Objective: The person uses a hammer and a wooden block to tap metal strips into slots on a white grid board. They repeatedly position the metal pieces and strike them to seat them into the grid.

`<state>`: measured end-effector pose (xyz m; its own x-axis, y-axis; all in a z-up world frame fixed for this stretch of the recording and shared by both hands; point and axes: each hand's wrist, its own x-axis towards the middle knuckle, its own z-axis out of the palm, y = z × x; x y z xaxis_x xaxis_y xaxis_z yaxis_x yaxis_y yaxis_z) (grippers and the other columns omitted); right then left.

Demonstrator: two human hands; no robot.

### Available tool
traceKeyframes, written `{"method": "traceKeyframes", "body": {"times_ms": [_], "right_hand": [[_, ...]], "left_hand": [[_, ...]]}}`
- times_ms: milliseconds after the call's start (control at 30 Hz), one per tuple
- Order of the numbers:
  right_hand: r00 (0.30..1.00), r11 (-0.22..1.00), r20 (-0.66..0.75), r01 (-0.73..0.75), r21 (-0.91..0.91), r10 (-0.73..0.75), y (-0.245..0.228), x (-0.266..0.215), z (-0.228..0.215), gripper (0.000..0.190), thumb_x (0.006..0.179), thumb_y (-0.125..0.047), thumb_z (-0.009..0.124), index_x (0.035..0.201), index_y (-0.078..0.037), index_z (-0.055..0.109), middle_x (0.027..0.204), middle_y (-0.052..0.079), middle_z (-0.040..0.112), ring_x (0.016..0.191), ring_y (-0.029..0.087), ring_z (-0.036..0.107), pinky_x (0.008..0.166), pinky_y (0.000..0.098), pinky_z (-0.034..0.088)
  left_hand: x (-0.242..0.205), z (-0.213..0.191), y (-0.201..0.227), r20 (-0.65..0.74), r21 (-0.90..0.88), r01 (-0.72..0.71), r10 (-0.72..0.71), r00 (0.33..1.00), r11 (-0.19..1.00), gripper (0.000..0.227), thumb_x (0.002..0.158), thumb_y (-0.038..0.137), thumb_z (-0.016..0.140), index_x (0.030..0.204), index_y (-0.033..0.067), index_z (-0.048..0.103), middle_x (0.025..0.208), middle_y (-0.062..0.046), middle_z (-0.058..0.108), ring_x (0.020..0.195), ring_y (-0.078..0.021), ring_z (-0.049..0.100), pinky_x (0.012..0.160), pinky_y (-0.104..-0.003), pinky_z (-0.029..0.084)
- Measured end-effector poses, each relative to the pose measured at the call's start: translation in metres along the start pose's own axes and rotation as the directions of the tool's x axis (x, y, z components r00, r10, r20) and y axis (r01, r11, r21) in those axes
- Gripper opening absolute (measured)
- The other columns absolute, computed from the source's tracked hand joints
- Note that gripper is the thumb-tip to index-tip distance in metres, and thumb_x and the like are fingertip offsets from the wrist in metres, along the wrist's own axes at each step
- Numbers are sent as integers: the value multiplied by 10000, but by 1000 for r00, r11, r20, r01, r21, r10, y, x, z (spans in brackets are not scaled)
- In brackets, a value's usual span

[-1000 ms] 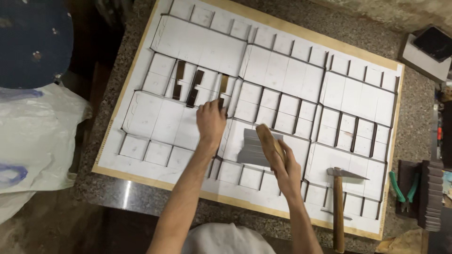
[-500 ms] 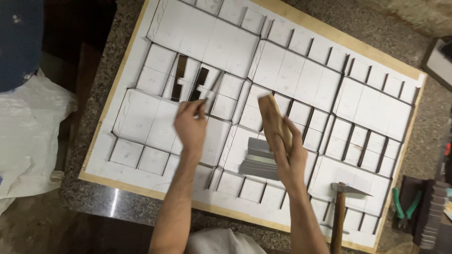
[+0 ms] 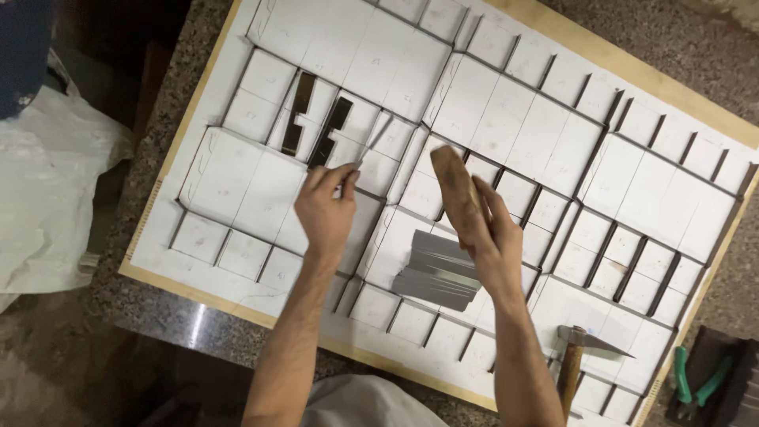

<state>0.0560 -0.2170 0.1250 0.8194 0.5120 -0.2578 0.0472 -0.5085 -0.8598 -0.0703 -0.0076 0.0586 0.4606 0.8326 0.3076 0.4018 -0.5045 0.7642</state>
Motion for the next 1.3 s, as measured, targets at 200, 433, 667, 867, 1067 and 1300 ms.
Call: {"method": "traceKeyframes", "body": {"times_ms": [200, 433, 667, 867, 1067, 1300], "right_hand": [[997, 995, 27, -69, 72, 67, 17, -15, -14, 623, 998, -427, 526, 1476, -27, 534, 608, 40, 612, 476, 84, 517, 422, 268, 343], [994, 995, 86, -75, 64, 69, 43, 0, -19, 611, 1008, -408, 530, 1488, -30, 518, 619, 44, 628, 473, 81, 524, 420, 275, 354], [990, 996, 140, -3, 86, -9, 27, 32, -8, 591, 995, -213, 579, 1536, -32, 423, 702, 98, 677, 497, 102, 556, 418, 268, 370], [857, 851, 112, 514, -107, -503, 19, 65, 4, 559, 1121, -112, 593, 1602, -56, 314, 1067, 198, 748, 825, 215, 776, 624, 327, 615], [785, 623, 185, 591, -513, -592, -7, 132, 54, 601, 1043, -245, 708, 1523, -89, 383, 830, 149, 742, 577, 249, 706, 508, 391, 581], [584, 406, 245, 754, -516, -774, 1, 159, 68, 483, 1142, -333, 632, 1533, -183, 391, 953, 77, 739, 637, 178, 700, 556, 325, 563]], "left_hand": [[-6, 33, -11, -9, 209, -129, 134, 991, 969, 152, 846, 57, 834, 994, 80, 809, 789, -26, 644, 723, -209, 617, 629, -337, 518], [-9, 40, -16, -50, 250, -150, 168, 985, 956, 106, 849, 57, 825, 950, 74, 797, 790, -14, 641, 744, -193, 621, 672, -344, 527], [-8, 45, -16, -43, 245, -117, 132, 990, 962, 73, 855, 47, 838, 835, 64, 769, 742, -14, 621, 696, -202, 607, 618, -344, 501], [-9, 54, -7, -51, 306, -167, 191, 980, 937, 138, 857, 16, 817, 763, 54, 722, 718, -33, 581, 651, -219, 561, 591, -366, 466], [-11, 54, -11, -47, 283, -166, 187, 981, 945, 86, 791, -20, 797, 816, 44, 745, 759, -45, 592, 683, -248, 566, 632, -390, 475], [-6, 56, -18, -71, 268, -166, 192, 979, 949, 124, 741, -38, 772, 833, 36, 734, 810, -54, 618, 745, -266, 602, 700, -402, 511]]}}
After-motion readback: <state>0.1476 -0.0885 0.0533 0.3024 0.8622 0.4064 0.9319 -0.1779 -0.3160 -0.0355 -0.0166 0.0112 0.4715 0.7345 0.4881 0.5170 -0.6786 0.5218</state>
